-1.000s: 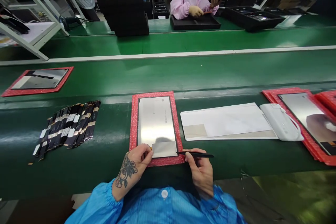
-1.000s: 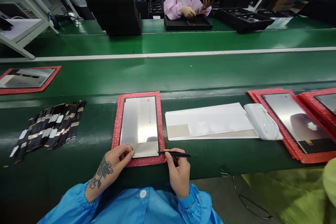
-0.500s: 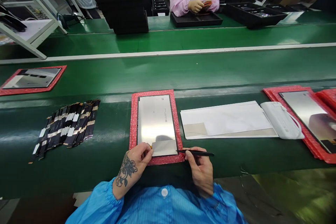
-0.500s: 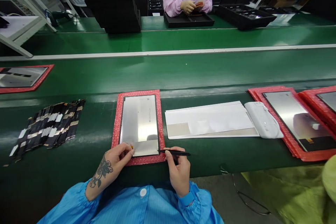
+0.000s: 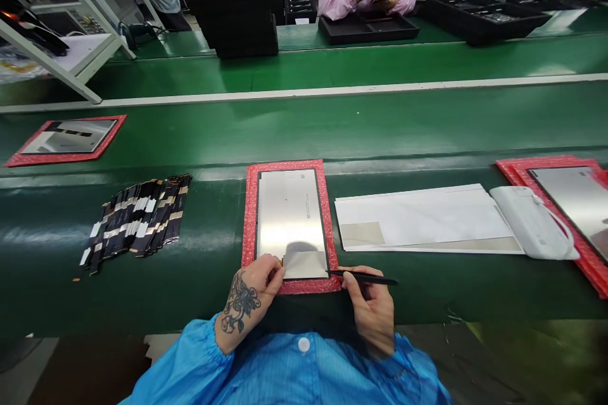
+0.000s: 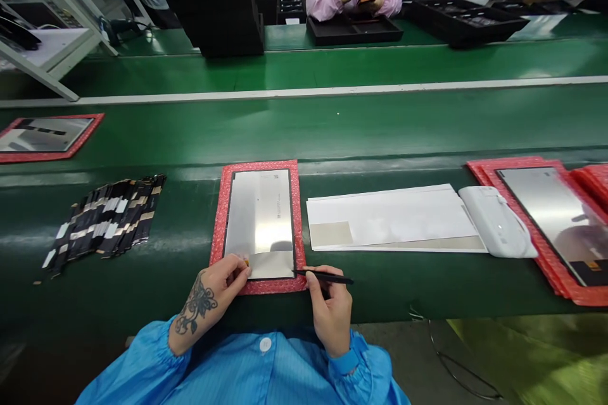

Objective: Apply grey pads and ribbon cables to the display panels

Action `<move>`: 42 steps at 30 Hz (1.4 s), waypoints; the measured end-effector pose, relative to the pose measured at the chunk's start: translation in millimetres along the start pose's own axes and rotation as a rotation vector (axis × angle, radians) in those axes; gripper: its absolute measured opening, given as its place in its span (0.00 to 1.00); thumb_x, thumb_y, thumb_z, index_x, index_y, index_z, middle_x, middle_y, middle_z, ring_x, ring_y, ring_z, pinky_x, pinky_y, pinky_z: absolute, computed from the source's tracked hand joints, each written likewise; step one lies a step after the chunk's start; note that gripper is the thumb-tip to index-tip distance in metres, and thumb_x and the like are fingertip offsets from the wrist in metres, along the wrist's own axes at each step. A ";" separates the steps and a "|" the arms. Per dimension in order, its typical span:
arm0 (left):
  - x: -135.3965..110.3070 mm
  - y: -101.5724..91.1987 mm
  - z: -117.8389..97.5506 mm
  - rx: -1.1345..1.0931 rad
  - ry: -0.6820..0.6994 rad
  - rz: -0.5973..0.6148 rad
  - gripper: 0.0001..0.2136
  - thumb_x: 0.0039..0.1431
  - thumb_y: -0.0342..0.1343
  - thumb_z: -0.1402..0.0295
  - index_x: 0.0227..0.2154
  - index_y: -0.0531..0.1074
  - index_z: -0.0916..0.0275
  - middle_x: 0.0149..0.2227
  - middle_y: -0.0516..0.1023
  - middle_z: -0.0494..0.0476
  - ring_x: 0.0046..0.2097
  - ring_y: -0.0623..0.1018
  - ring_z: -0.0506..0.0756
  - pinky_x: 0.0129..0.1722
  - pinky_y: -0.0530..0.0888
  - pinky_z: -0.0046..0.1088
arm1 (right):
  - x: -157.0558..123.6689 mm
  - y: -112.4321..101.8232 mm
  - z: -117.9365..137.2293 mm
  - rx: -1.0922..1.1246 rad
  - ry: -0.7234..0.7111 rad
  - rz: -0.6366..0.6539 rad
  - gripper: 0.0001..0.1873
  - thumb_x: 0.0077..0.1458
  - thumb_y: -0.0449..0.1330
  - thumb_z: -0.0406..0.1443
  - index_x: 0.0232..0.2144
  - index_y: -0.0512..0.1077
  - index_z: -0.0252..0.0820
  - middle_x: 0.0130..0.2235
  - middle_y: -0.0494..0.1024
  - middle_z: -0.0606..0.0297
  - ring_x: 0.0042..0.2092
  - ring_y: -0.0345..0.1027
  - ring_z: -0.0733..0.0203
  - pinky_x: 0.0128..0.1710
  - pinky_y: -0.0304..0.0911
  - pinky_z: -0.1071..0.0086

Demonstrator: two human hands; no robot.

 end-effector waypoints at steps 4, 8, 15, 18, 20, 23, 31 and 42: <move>-0.2 -0.6 -3.7 0.033 0.035 -0.006 0.11 0.61 0.49 0.68 0.23 0.69 0.61 0.22 0.73 0.48 0.21 0.70 0.47 0.23 0.64 0.21 | 0.7 0.2 -0.6 0.000 -0.004 -0.002 0.18 0.51 0.66 0.49 0.34 0.73 0.42 0.33 0.81 0.59 0.32 0.75 0.56 0.36 0.74 0.62; -0.9 -0.6 -5.6 0.050 0.038 0.007 0.12 0.62 0.48 0.68 0.23 0.67 0.61 0.22 0.72 0.48 0.21 0.70 0.47 0.23 0.64 0.21 | 0.6 1.0 -0.5 -0.001 -0.010 0.002 0.18 0.51 0.66 0.50 0.34 0.72 0.43 0.33 0.81 0.60 0.32 0.75 0.57 0.37 0.75 0.61; -2.6 1.7 -5.4 0.085 0.045 0.022 0.12 0.64 0.46 0.67 0.24 0.67 0.60 0.22 0.73 0.48 0.21 0.70 0.48 0.23 0.64 0.22 | 0.0 1.1 0.5 0.002 -0.019 0.001 0.18 0.52 0.65 0.50 0.35 0.72 0.43 0.33 0.81 0.60 0.33 0.76 0.57 0.37 0.75 0.62; -3.3 1.8 -7.7 0.109 0.082 0.007 0.13 0.65 0.46 0.68 0.24 0.67 0.61 0.23 0.73 0.48 0.21 0.70 0.48 0.23 0.64 0.22 | 0.3 0.8 -0.5 -0.007 -0.018 0.000 0.19 0.52 0.65 0.50 0.35 0.72 0.42 0.33 0.82 0.60 0.33 0.76 0.57 0.37 0.75 0.63; -3.9 2.0 -8.7 0.126 0.099 0.000 0.13 0.65 0.45 0.68 0.24 0.67 0.61 0.22 0.72 0.49 0.22 0.71 0.48 0.24 0.64 0.22 | 0.4 0.5 -1.1 -0.014 -0.016 0.000 0.19 0.52 0.65 0.50 0.35 0.72 0.43 0.33 0.82 0.60 0.33 0.76 0.58 0.37 0.75 0.63; -4.8 3.1 -7.9 0.133 0.100 0.003 0.13 0.65 0.45 0.67 0.24 0.67 0.60 0.23 0.71 0.48 0.22 0.71 0.48 0.24 0.65 0.22 | 0.1 0.3 -1.0 -0.020 -0.015 0.001 0.18 0.52 0.65 0.50 0.35 0.72 0.43 0.33 0.82 0.60 0.33 0.76 0.58 0.37 0.75 0.63; -4.4 6.2 -5.4 0.137 0.059 0.033 0.12 0.64 0.45 0.67 0.24 0.66 0.60 0.22 0.71 0.49 0.23 0.71 0.49 0.25 0.64 0.23 | -0.1 1.6 0.0 -0.005 -0.010 0.011 0.18 0.52 0.65 0.50 0.35 0.72 0.43 0.33 0.82 0.61 0.32 0.76 0.57 0.38 0.75 0.61; -16.5 -9.1 8.9 0.150 0.060 -0.266 0.09 0.66 0.49 0.66 0.33 0.72 0.60 0.28 0.75 0.51 0.30 0.75 0.50 0.32 0.72 0.24 | 0.0 2.3 -0.2 0.006 -0.007 0.012 0.18 0.52 0.65 0.50 0.35 0.72 0.43 0.33 0.82 0.61 0.32 0.76 0.58 0.36 0.75 0.64</move>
Point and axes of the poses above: each hand's wrist, its own x-axis towards the middle knuckle, its own y-axis out of the palm, z = x × y, the point moved 8 cm from there along x, towards the middle knuckle
